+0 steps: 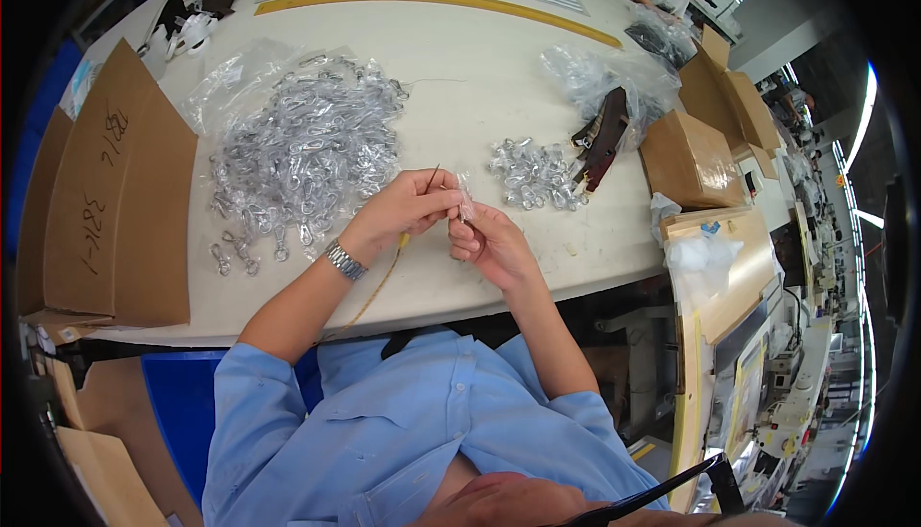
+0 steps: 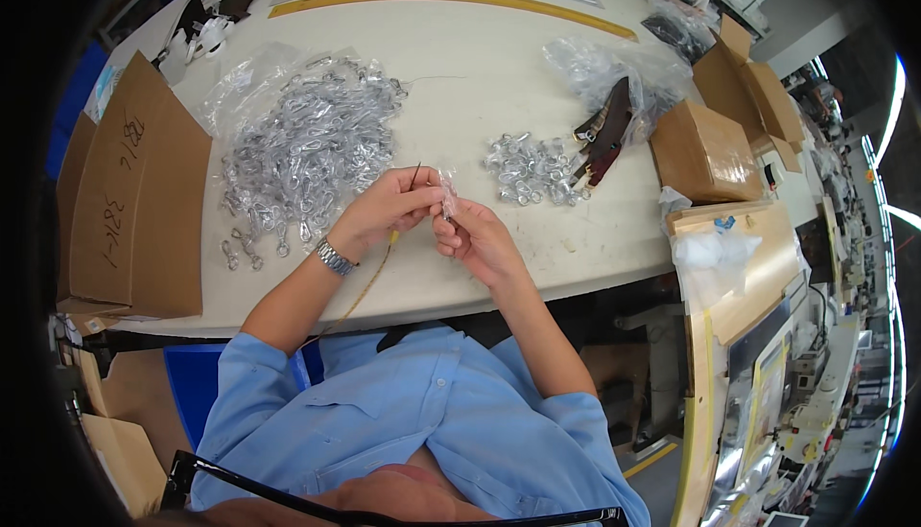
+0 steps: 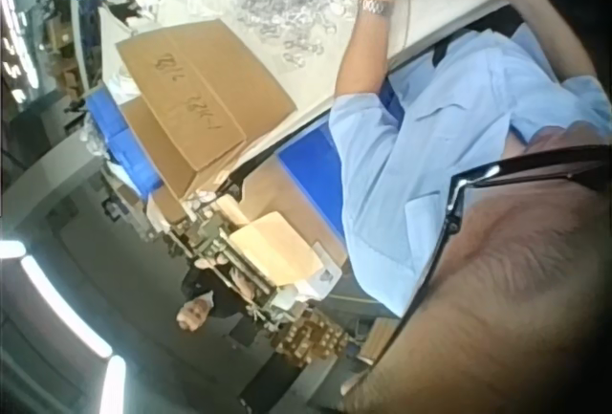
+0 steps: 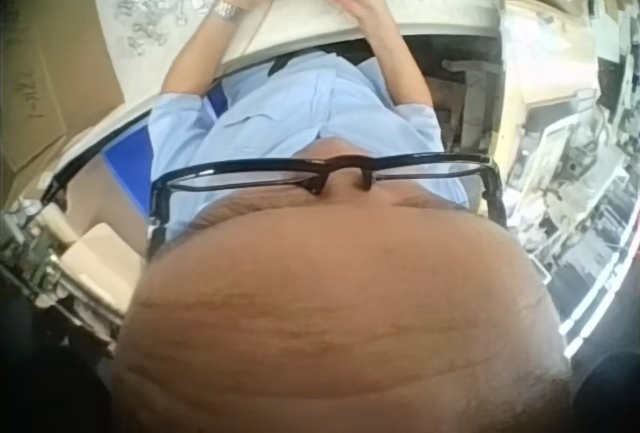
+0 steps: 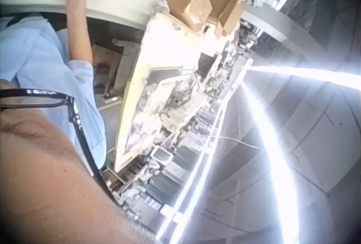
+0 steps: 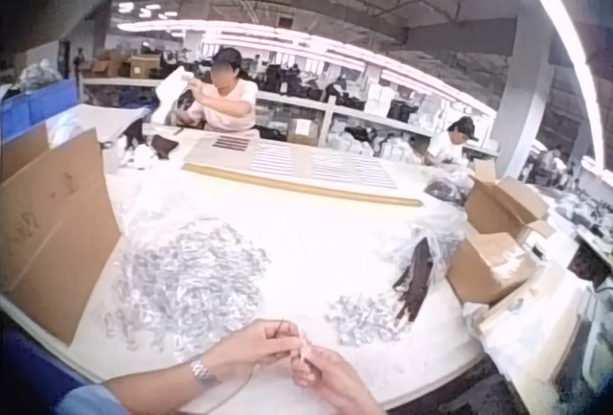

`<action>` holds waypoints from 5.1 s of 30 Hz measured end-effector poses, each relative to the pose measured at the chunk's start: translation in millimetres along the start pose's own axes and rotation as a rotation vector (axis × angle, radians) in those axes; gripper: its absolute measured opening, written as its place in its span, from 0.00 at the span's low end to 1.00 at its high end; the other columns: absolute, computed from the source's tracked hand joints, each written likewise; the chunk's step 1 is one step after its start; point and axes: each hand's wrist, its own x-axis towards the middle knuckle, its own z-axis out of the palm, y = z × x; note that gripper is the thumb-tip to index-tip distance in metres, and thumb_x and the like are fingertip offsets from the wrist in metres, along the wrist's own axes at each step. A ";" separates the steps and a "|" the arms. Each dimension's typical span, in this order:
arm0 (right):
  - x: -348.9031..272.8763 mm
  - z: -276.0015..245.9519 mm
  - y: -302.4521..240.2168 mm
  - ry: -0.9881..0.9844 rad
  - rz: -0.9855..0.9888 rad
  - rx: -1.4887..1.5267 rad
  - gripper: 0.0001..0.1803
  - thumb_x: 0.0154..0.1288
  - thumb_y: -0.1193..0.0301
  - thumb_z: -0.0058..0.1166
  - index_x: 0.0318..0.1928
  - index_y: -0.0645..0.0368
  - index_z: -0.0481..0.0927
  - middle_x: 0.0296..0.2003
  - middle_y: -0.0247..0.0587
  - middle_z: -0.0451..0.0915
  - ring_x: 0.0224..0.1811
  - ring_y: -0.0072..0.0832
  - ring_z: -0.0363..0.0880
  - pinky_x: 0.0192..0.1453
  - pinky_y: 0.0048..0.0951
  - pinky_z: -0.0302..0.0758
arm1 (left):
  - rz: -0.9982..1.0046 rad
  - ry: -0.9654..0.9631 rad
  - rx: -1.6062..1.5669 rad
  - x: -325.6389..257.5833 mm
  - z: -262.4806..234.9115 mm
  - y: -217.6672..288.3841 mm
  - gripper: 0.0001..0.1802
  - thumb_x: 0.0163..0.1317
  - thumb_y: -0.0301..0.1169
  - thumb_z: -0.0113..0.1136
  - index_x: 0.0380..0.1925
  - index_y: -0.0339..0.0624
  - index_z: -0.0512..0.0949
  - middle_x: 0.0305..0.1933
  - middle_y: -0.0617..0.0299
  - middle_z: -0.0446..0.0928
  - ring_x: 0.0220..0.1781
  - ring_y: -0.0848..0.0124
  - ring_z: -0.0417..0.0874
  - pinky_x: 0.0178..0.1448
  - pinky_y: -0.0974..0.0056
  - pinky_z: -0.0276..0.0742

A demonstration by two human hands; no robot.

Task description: The person assembles small metal ring hardware components using a needle-like tool.

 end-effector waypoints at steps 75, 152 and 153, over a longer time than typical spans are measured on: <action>110.3 4.4 22.3 0.120 -0.563 -2.136 0.12 0.58 0.68 0.66 0.41 0.59 0.84 0.38 0.44 0.84 0.44 0.46 0.84 0.45 0.47 0.83 | 0.540 0.560 0.303 -14.0 -9.7 25.0 0.11 0.80 0.27 0.55 0.43 0.33 0.85 0.25 0.72 0.73 0.25 0.85 0.69 0.29 0.73 0.62; 103.9 26.4 -16.4 0.386 -0.275 -1.802 0.10 0.64 0.69 0.69 0.38 0.62 0.82 0.32 0.42 0.87 0.35 0.35 0.87 0.41 0.38 0.81 | 0.393 0.606 0.578 -3.9 -41.6 35.6 0.10 0.73 0.31 0.62 0.42 0.36 0.88 0.27 0.63 0.85 0.28 0.80 0.80 0.33 0.69 0.71; 101.8 27.6 -19.5 0.387 -0.282 -1.802 0.10 0.64 0.69 0.69 0.38 0.62 0.82 0.32 0.42 0.87 0.35 0.35 0.87 0.41 0.38 0.81 | 0.398 0.605 0.580 -2.7 -44.7 32.8 0.10 0.73 0.31 0.62 0.42 0.36 0.88 0.27 0.63 0.85 0.28 0.80 0.80 0.33 0.69 0.71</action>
